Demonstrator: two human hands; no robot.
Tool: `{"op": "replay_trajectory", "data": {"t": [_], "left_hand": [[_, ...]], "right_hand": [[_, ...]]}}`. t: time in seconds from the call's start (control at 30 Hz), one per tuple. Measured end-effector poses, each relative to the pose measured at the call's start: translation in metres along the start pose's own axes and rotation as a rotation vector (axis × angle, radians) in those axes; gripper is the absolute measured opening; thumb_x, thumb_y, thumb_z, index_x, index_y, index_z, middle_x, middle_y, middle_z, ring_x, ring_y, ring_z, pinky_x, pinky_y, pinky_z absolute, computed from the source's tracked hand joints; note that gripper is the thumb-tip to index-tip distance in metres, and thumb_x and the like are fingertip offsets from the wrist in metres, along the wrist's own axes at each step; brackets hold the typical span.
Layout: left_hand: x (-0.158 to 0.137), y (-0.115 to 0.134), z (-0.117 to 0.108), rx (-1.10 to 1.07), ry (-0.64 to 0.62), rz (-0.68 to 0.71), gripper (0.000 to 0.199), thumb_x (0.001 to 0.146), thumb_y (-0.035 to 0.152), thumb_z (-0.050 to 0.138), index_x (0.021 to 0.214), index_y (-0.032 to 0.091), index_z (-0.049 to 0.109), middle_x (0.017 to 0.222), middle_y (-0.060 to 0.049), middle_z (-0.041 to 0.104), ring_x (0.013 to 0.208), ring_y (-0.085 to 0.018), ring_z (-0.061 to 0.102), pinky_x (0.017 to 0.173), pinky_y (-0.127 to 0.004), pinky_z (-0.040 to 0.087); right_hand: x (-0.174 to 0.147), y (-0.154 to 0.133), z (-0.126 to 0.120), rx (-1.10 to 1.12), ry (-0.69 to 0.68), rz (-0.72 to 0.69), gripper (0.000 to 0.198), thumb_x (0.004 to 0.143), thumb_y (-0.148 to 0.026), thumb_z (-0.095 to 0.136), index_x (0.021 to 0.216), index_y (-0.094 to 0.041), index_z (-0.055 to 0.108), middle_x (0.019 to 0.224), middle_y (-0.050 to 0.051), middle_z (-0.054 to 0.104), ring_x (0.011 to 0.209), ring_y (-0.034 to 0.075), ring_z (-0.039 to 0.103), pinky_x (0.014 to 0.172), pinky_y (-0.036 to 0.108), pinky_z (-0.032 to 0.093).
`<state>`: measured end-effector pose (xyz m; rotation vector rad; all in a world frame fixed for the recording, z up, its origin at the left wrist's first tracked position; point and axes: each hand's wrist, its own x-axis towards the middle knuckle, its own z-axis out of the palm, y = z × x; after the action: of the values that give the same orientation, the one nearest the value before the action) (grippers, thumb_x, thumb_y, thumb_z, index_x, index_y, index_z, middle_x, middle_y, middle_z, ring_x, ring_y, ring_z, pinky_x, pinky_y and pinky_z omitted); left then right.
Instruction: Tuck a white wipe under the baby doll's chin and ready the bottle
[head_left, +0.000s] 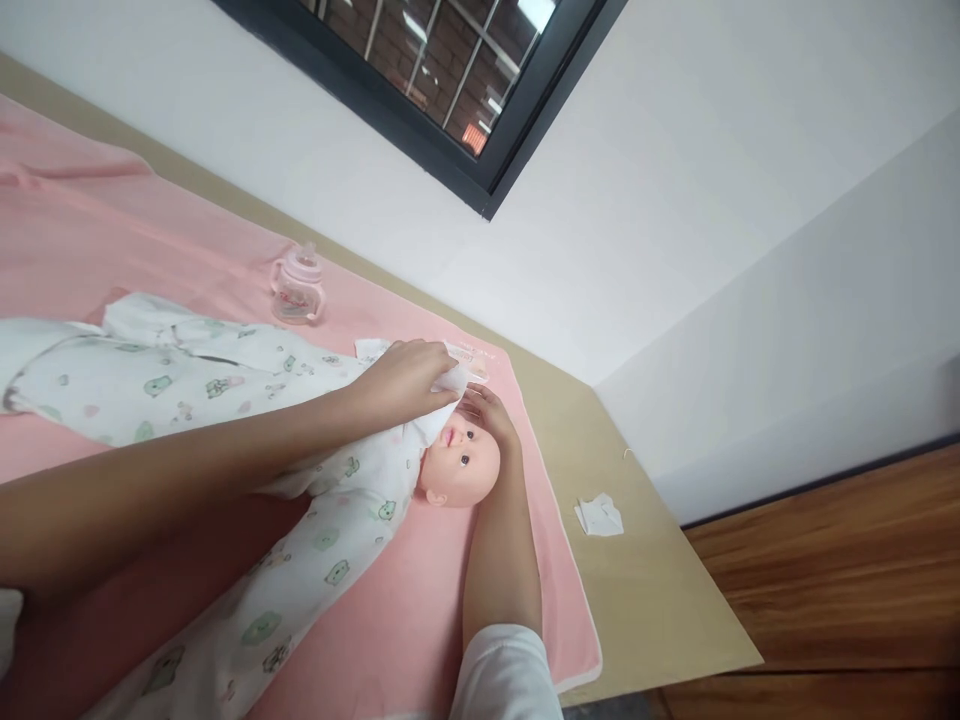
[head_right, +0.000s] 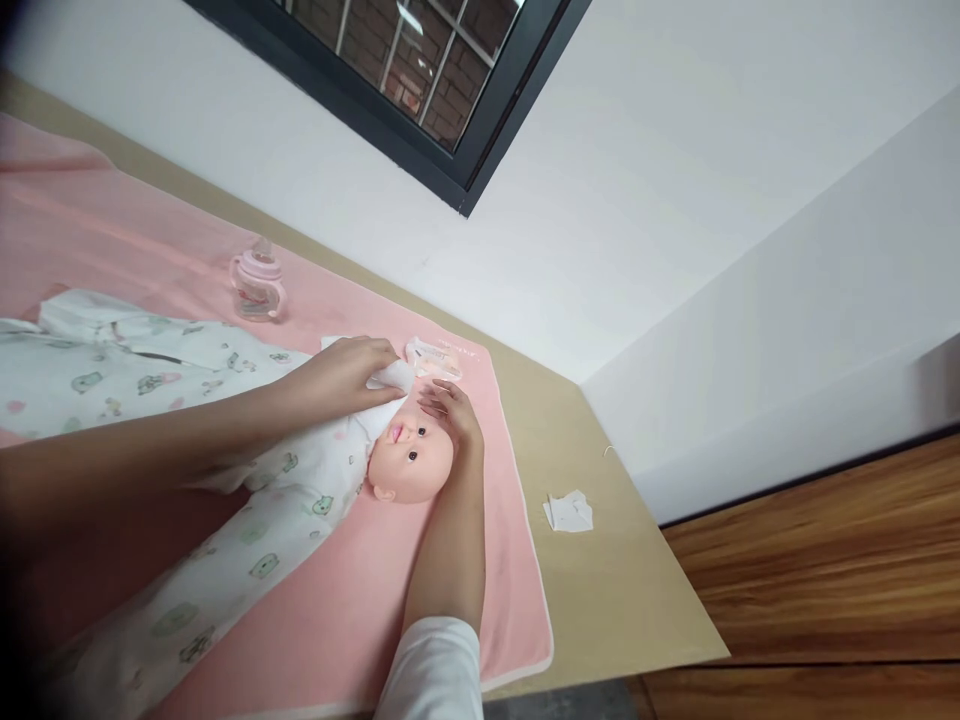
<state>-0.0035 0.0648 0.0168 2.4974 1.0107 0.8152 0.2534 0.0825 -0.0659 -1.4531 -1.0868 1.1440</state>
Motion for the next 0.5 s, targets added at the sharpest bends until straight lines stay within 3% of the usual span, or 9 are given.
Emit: {"op": "replay_trajectory", "data": {"t": [0.1, 0.17, 0.33, 0.5], "left_hand": [[0.002, -0.003, -0.013, -0.009, 0.114, 0.046, 0.019, 0.085, 0.033, 0.057, 0.076, 0.016, 0.057, 0.112, -0.011, 0.063, 0.106, -0.029, 0.057, 0.089, -0.039, 0.042], [0.003, -0.005, -0.021, -0.038, 0.157, 0.078, 0.021, 0.084, 0.035, 0.059, 0.078, 0.015, 0.061, 0.111, -0.011, 0.064, 0.107, -0.028, 0.057, 0.092, -0.039, 0.042], [0.000, -0.009, -0.035, -0.143, 0.091, 0.084, 0.027, 0.083, 0.041, 0.058, 0.072, 0.016, 0.058, 0.076, -0.003, 0.064, 0.074, -0.020, 0.060, 0.065, -0.031, 0.041], [-0.004, -0.011, -0.049, -0.258, -0.002, 0.086, 0.026, 0.080, 0.041, 0.059, 0.069, 0.017, 0.063, 0.068, 0.001, 0.066, 0.068, -0.018, 0.060, 0.059, -0.027, 0.040]], "right_hand": [[-0.005, -0.027, 0.003, -0.004, -0.052, -0.149, 0.036, 0.075, -0.037, 0.075, 0.107, -0.023, 0.064, 0.106, 0.004, 0.072, 0.090, 0.017, 0.071, 0.099, 0.039, 0.053], [-0.013, -0.049, 0.010, -0.035, -0.101, -0.275, 0.040, 0.076, -0.040, 0.075, 0.111, -0.026, 0.064, 0.117, 0.005, 0.070, 0.100, 0.019, 0.069, 0.102, 0.041, 0.051], [-0.050, -0.097, 0.041, -0.181, -0.255, -0.569, 0.040, 0.080, -0.040, 0.075, 0.117, -0.030, 0.063, 0.138, 0.004, 0.061, 0.133, 0.021, 0.053, 0.113, 0.041, 0.043], [-0.077, -0.116, 0.063, -0.310, -0.410, -0.601, 0.042, 0.083, -0.043, 0.072, 0.122, -0.030, 0.062, 0.140, 0.004, 0.058, 0.131, 0.021, 0.053, 0.114, 0.042, 0.042]]}}
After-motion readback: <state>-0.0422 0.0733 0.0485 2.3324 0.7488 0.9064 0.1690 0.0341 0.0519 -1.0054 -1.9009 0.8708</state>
